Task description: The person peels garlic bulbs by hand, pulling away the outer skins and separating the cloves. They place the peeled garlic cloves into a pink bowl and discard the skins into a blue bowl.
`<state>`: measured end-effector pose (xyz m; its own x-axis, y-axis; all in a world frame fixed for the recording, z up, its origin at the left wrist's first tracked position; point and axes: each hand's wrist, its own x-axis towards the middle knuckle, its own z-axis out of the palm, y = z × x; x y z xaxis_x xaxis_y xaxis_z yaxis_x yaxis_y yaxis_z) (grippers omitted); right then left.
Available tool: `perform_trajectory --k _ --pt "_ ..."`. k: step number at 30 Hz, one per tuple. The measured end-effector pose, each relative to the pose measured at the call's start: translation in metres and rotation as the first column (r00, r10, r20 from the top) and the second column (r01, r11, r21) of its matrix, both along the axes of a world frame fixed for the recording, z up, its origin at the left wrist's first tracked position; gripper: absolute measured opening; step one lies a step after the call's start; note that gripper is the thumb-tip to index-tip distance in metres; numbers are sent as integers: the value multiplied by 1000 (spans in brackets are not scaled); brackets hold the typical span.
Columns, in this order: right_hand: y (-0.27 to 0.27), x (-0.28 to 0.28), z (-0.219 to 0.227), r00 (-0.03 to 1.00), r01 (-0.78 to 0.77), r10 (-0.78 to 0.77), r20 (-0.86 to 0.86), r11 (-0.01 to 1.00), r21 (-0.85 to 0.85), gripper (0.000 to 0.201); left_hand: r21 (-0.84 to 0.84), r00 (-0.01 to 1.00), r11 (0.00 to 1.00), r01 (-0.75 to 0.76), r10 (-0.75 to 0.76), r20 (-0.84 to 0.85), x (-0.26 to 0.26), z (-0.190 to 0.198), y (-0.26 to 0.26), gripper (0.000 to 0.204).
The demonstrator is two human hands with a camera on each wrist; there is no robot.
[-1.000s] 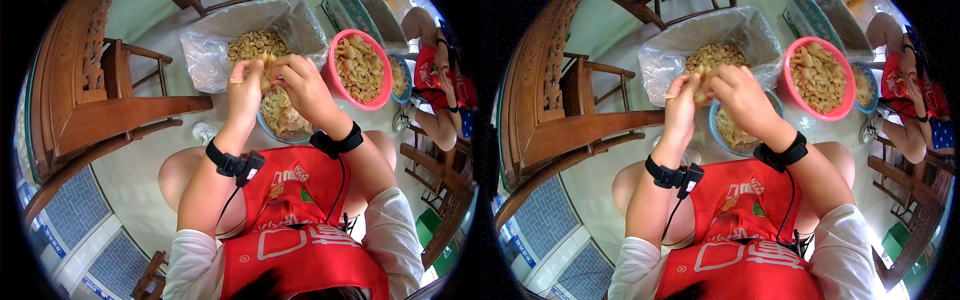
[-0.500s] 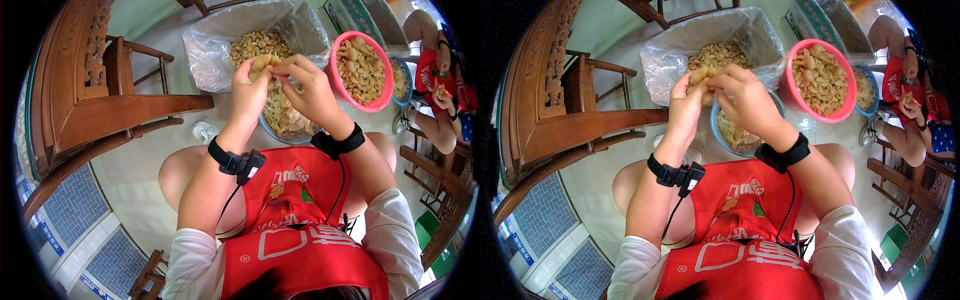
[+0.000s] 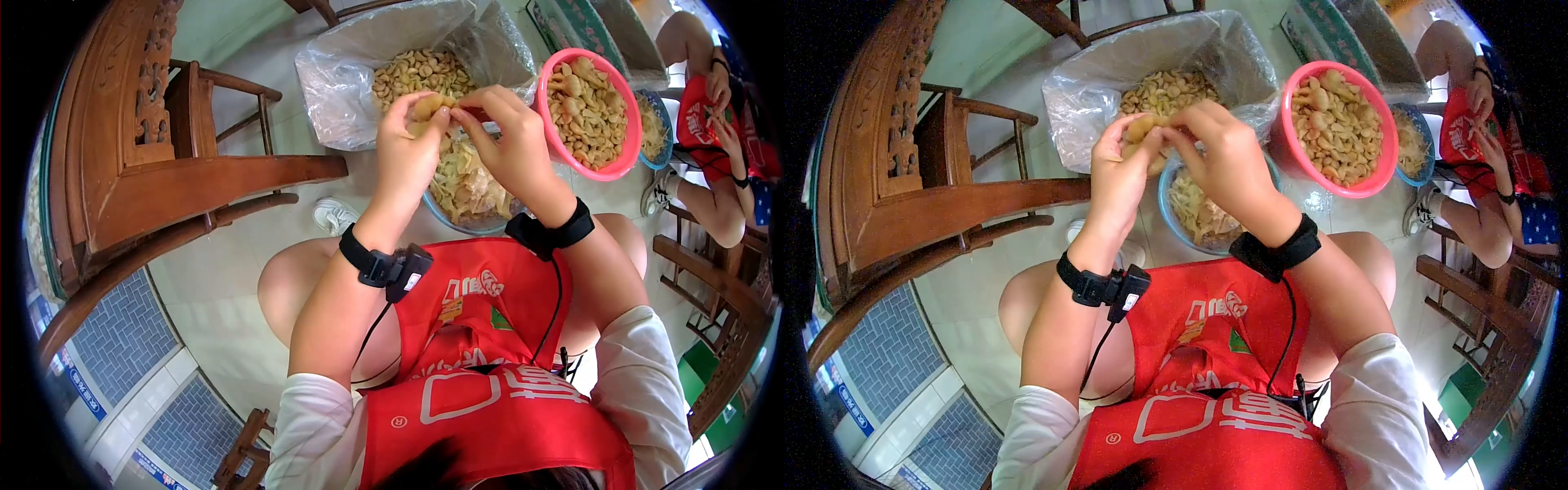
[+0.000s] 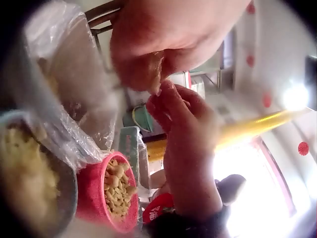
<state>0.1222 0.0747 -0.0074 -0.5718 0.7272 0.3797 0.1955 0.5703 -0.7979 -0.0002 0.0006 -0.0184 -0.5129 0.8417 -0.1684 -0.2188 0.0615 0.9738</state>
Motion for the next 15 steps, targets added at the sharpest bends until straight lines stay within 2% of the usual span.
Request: perform_trajectory --k 2,4,5,7,9,10,11,12,13,15 --pt "0 -1 2 999 -38 37 9 987 158 12 -9 998 999 -43 44 52 1 0 -1 21" --pt "1 -2 2 998 -55 58 -9 976 213 12 -27 965 998 -54 59 254 0 1 -1 20" --pt "2 -2 2 996 -72 81 -26 961 268 13 -27 965 998 -54 59 254 -2 1 -2 20" --pt "1 -4 4 995 -52 74 -65 954 295 12 -23 896 1000 -10 19 445 -7 4 -2 20" --pt "-2 -5 5 992 -33 70 -104 946 323 11 -3 905 1000 -16 16 425 -5 11 -3 20" --pt "-3 -4 6 990 31 -13 -137 991 130 11 17 915 1000 -19 10 404 -4 14 -2 20" --pt "-4 -4 5 983 93 -103 -152 993 -70 10 18 914 1000 -19 10 405 -3 15 -2 20" --pt "-7 -7 2 965 89 -156 -211 951 -296 7 25 928 999 -34 22 373 -2 15 -1 20" --pt "-7 -7 1 965 88 -155 -210 951 -296 7 33 940 998 -50 36 340 -1 16 -1 20" --pt "-6 -9 -2 946 21 -206 -249 809 -588 9 43 951 997 -63 47 305 0 15 -2 20"
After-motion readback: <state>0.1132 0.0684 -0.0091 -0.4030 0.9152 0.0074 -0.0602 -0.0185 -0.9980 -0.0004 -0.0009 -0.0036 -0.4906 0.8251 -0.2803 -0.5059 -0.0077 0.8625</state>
